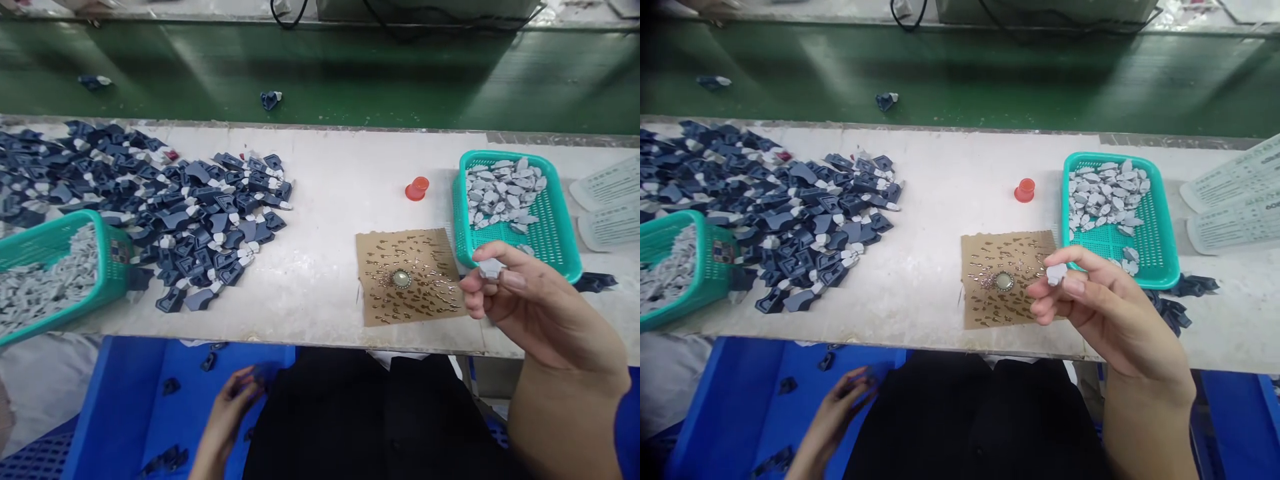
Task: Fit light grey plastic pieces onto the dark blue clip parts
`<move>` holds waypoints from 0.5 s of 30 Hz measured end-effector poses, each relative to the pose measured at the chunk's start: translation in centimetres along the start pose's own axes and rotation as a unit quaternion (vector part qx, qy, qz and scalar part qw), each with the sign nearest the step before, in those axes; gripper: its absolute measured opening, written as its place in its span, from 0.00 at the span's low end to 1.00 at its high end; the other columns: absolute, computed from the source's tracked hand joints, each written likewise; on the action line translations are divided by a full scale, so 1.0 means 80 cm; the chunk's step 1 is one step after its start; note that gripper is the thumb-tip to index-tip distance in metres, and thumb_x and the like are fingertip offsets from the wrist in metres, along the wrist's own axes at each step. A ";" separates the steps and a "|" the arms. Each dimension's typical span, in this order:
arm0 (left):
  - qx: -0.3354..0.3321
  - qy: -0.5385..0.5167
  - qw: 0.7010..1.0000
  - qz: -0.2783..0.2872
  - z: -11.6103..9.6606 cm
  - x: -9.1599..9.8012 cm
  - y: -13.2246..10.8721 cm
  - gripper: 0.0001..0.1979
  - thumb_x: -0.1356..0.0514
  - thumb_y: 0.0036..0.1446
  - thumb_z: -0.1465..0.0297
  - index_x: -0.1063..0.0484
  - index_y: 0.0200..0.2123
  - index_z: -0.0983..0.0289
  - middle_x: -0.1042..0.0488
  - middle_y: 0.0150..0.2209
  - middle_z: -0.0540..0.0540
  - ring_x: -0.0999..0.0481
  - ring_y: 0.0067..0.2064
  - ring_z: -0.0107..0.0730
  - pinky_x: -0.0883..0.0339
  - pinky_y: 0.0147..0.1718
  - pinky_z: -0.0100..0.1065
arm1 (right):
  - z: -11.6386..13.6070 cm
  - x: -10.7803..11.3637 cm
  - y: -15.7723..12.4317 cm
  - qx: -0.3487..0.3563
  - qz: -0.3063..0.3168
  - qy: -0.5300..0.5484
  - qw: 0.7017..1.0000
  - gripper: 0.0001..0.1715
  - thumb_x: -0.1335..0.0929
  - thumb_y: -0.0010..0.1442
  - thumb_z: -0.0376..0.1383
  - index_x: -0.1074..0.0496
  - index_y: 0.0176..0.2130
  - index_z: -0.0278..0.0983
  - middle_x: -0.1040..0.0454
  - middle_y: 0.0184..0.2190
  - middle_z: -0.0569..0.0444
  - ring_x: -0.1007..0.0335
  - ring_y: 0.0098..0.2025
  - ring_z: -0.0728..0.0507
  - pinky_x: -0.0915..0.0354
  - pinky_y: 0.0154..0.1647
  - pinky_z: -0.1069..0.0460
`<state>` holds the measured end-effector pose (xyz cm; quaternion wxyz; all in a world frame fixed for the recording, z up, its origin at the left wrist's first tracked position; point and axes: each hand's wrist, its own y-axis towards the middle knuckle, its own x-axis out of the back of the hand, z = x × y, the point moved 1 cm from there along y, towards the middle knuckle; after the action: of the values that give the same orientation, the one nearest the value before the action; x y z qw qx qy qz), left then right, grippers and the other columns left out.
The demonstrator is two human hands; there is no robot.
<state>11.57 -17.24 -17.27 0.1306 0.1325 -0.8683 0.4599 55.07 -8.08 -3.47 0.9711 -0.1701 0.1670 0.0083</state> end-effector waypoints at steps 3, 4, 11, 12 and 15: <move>-0.001 -0.136 0.990 -0.040 -0.017 0.034 -0.003 0.25 0.25 0.31 0.69 0.26 0.36 0.58 0.21 0.37 0.50 0.20 0.43 0.40 0.24 0.40 0.31 | 0.000 -0.005 0.001 0.005 0.004 -0.007 1.000 0.11 0.23 0.61 0.44 0.21 0.43 0.45 0.20 0.30 0.54 0.21 0.30 0.45 0.23 0.29 0.56; -0.013 -0.179 0.983 -0.039 -0.028 0.041 -0.010 0.26 0.23 0.29 0.70 0.25 0.36 0.58 0.21 0.38 0.51 0.21 0.43 0.38 0.25 0.37 0.28 | 0.000 -0.007 0.002 0.005 0.011 -0.011 1.000 0.10 0.24 0.63 0.44 0.21 0.43 0.45 0.20 0.30 0.54 0.22 0.29 0.45 0.24 0.28 0.57; -0.145 -0.343 0.892 0.257 -0.133 -0.061 -0.081 0.25 0.20 0.36 0.61 0.23 0.39 0.53 0.23 0.34 0.48 0.28 0.30 0.24 0.33 0.29 0.24 | -0.012 -0.014 0.007 0.036 -0.059 -0.079 0.994 0.09 0.24 0.60 0.44 0.22 0.37 0.43 0.22 0.31 0.52 0.24 0.30 0.45 0.24 0.29 0.55; -0.166 -0.351 0.869 0.306 -0.147 -0.090 -0.082 0.21 0.20 0.38 0.63 0.22 0.36 0.55 0.23 0.35 0.49 0.26 0.32 0.25 0.32 0.31 0.25 | -0.015 -0.010 0.009 0.037 -0.077 -0.085 0.993 0.08 0.24 0.60 0.43 0.22 0.38 0.44 0.23 0.29 0.52 0.26 0.29 0.44 0.26 0.26 0.55; -0.217 -0.373 0.810 0.398 -0.176 -0.163 -0.069 0.22 0.20 0.37 0.70 0.22 0.37 0.58 0.23 0.38 0.49 0.22 0.38 0.27 0.28 0.40 0.29 | -0.028 0.014 0.016 0.041 -0.070 -0.120 0.989 0.05 0.26 0.61 0.41 0.21 0.40 0.47 0.27 0.25 0.52 0.29 0.25 0.43 0.30 0.21 0.52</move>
<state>27.14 -7.05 -9.96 -0.3726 -0.0946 -0.9041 0.1867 55.32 -7.66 -6.28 0.9885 -0.1392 0.0369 -0.0460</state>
